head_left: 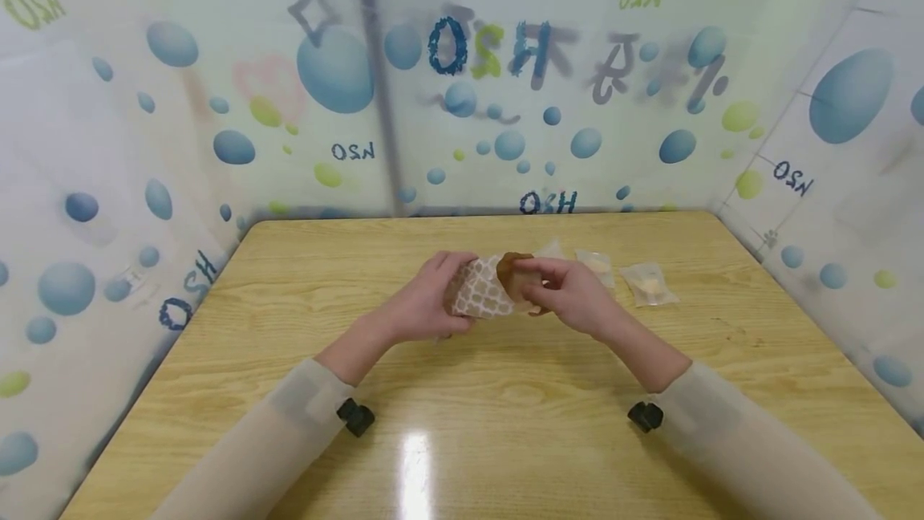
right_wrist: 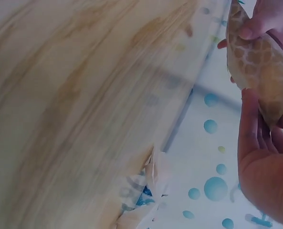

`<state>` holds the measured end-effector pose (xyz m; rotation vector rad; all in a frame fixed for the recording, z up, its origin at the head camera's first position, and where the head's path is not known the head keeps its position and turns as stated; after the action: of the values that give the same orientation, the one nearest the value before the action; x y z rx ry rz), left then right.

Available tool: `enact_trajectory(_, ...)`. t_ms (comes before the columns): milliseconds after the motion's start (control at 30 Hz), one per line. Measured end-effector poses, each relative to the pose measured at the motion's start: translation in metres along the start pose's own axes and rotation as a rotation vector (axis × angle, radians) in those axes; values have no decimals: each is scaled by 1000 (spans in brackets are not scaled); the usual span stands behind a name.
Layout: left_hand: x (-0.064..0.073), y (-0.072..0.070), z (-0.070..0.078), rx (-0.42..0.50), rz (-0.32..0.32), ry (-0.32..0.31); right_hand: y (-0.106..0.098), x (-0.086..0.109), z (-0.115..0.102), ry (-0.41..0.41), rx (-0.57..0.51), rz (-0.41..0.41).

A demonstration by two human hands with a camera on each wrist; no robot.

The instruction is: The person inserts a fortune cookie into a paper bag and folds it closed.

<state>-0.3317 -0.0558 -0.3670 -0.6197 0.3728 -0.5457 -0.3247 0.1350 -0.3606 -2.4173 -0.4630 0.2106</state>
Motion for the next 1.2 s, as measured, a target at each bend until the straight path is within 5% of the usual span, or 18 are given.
enact_trajectory(267,5,-7,-5,-11,14,-13,-25,9,26,34,26,19)
enact_trajectory(500,4,-9,-8,-35,6,-32,-92,24,73,131,120,105)
enact_trajectory(700,6,-11,-11,-52,7,-37,-143,38,125,249,325,98)
enact_trajectory(967,6,-7,-13,-40,-4,-49,-141,44,164,346,353,-86)
enact_trajectory(1200,7,-6,-11,-29,-9,-59,-131,44,161,310,334,-115)
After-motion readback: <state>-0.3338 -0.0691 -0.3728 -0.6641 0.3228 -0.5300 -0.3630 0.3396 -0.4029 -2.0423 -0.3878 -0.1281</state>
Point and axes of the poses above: each hand's wrist, its own x-axis away from the middle knuckle, its own y-axis out of the palm, z = x × y, the point moved 10 cm from there along -x, towards the middle knuckle, and after that the axes turned 13 degrees about x, right-handed, at the moved point
